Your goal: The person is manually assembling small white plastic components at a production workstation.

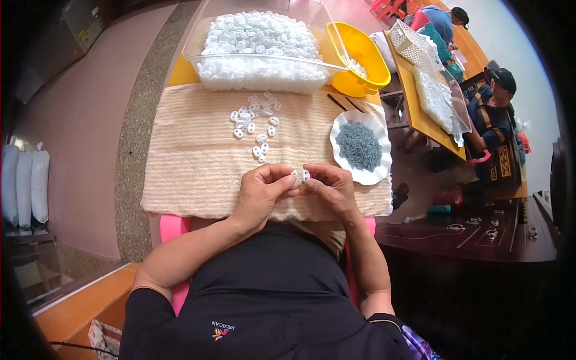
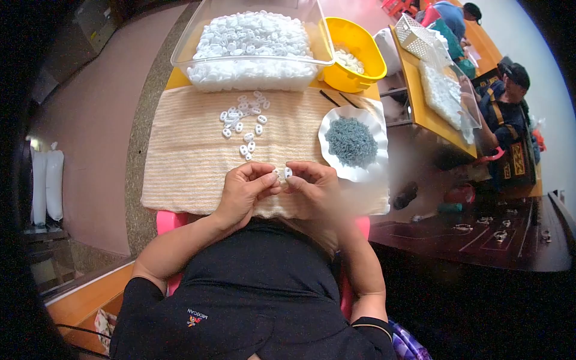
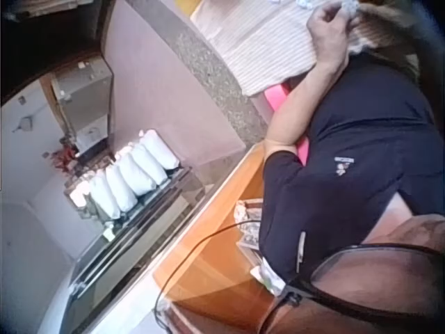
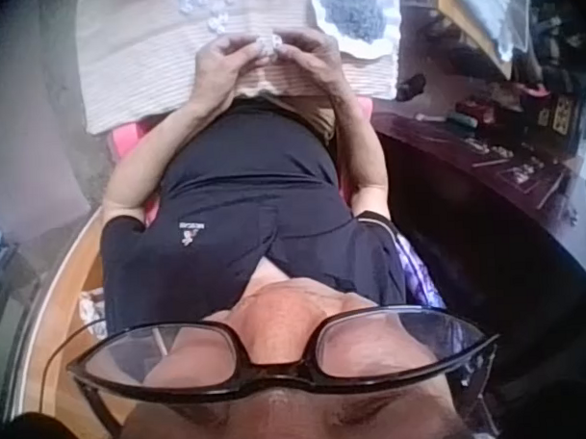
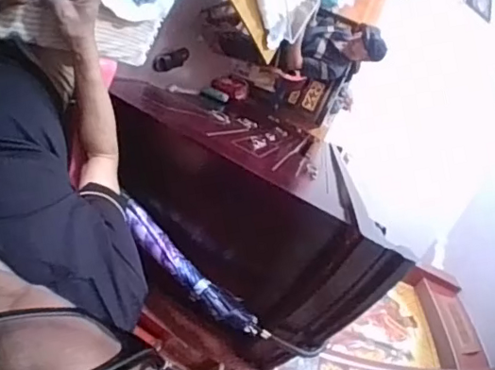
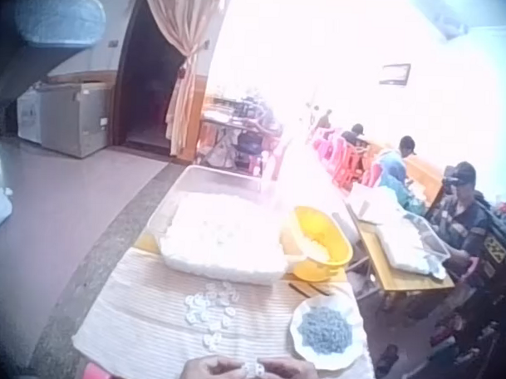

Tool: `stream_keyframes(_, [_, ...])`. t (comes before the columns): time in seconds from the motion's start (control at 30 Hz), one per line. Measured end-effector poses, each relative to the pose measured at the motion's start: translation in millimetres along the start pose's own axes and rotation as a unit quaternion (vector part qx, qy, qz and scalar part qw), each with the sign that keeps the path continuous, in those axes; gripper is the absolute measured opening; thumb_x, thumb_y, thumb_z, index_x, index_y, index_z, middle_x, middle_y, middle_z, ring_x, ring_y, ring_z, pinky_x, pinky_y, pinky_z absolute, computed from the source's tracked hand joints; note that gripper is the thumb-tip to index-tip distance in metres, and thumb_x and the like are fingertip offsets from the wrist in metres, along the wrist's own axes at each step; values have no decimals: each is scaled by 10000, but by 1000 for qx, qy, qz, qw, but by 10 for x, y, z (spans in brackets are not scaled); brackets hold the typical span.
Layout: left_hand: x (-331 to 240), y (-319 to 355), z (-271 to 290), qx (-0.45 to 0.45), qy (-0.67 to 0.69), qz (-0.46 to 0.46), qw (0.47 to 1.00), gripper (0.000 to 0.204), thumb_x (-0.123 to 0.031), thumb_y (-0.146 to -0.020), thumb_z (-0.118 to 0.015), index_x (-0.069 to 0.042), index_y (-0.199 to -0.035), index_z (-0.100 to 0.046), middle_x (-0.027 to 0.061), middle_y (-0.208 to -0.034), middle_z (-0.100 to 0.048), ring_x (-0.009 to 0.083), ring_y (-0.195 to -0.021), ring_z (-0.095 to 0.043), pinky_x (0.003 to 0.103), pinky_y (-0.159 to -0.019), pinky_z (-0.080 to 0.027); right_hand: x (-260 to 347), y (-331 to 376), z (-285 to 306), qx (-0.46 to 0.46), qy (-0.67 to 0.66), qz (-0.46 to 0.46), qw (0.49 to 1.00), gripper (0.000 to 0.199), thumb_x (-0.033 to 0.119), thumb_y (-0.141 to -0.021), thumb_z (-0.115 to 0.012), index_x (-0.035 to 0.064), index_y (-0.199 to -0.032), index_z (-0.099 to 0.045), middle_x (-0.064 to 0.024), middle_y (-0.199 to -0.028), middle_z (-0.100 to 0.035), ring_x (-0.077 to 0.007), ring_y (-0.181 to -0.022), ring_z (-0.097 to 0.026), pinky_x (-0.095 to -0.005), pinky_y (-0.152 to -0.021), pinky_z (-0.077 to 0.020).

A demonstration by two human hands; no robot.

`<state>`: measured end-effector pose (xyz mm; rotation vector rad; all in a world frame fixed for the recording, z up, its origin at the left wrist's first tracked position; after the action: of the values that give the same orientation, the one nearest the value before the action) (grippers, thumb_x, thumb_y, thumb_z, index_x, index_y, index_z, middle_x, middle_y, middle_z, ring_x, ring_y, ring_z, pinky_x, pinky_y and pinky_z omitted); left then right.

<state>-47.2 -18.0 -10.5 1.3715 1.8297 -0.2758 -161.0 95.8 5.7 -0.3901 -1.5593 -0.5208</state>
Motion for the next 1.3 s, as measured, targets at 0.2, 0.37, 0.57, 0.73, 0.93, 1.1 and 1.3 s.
stream_keyframes(0.2, [0, -2, 0, 4, -4, 0, 1000, 144, -37, -889, -632, 27, -1015, -602, 97, -898, -659, 140, -771, -653, 260, -744, -571, 5, 4, -12, 0, -18, -5, 1000, 285, -3, -885, -628, -48, -1165, -599, -80, -939, -671, -117, -803, -641, -243, -714, -538])
stream_keyframes(0.37, [11, -1, -3, 4, -5, -1, 1000, 141, -42, -890, -634, 24, -1010, -601, 97, -898, -661, 139, -769, -652, 258, -740, -568, 31, 8, -24, -1, -25, -7, 1000, 283, 0, -888, -627, -43, -1167, -602, -68, -947, -666, -109, -815, -634, -236, -720, -535])
stream_keyframes(0.57, [17, -3, 5, 2, -11, 2, 1000, 140, -46, -888, -639, 21, -1005, -602, 93, -900, -661, 135, -770, -652, 257, -742, -567, 16, 0, -21, -3, -12, -5, 1000, 284, 1, -889, -626, -41, -1169, -602, -66, -955, -664, -110, -828, -634, -240, -733, -537])
stream_keyframes(0.73, [21, -7, 5, 5, -14, 3, 1000, 144, -46, -887, -641, 22, -1007, -602, 92, -900, -661, 133, -775, -652, 257, -748, -568, -26, -12, -24, 12, -18, -3, 1000, 289, 3, -889, -628, -36, -1174, -601, -74, -962, -661, -114, -832, -635, -244, -738, -539])
stream_keyframes(0.93, [11, -2, -9, 10, -18, 6, 1000, 140, -44, -887, -638, 24, -1005, -604, 93, -905, -660, 134, -780, -654, 255, -749, -568, -40, -14, -17, 15, -19, 15, 1000, 294, 4, -891, -626, -34, -1181, -594, -79, -969, -664, -123, -853, -641, -250, -758, -543])
stream_keyframes(1.1, [5, -2, -15, 10, -22, 5, 1000, 142, -38, -888, -633, 27, -1010, -600, 99, -909, -659, 137, -780, -654, 255, -754, -568, -45, -11, -27, 20, -14, -3, 1000, 308, -9, -875, -641, -40, -1177, -594, -85, -994, -667, -125, -879, -642, -253, -781, -539])
stream_keyframes(1.3, [29, -13, 5, 13, -22, 5, 1000, 154, -35, -891, -628, 31, -1025, -591, 108, -915, -657, 140, -784, -657, 257, -760, -569, -31, 0, -40, 28, -9, -7, 1000, 329, -26, -858, -653, -39, -1181, -591, -77, -1011, -665, -121, -922, -632, -253, -828, -519])
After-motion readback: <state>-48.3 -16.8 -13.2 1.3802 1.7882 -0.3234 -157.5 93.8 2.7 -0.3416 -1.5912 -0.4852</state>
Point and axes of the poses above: each hand's wrist, its own y-axis away from the middle knuckle, its own z-axis out of the back of the hand, x = y × z, the point moved 6 cm from there along -y, towards the middle knuckle
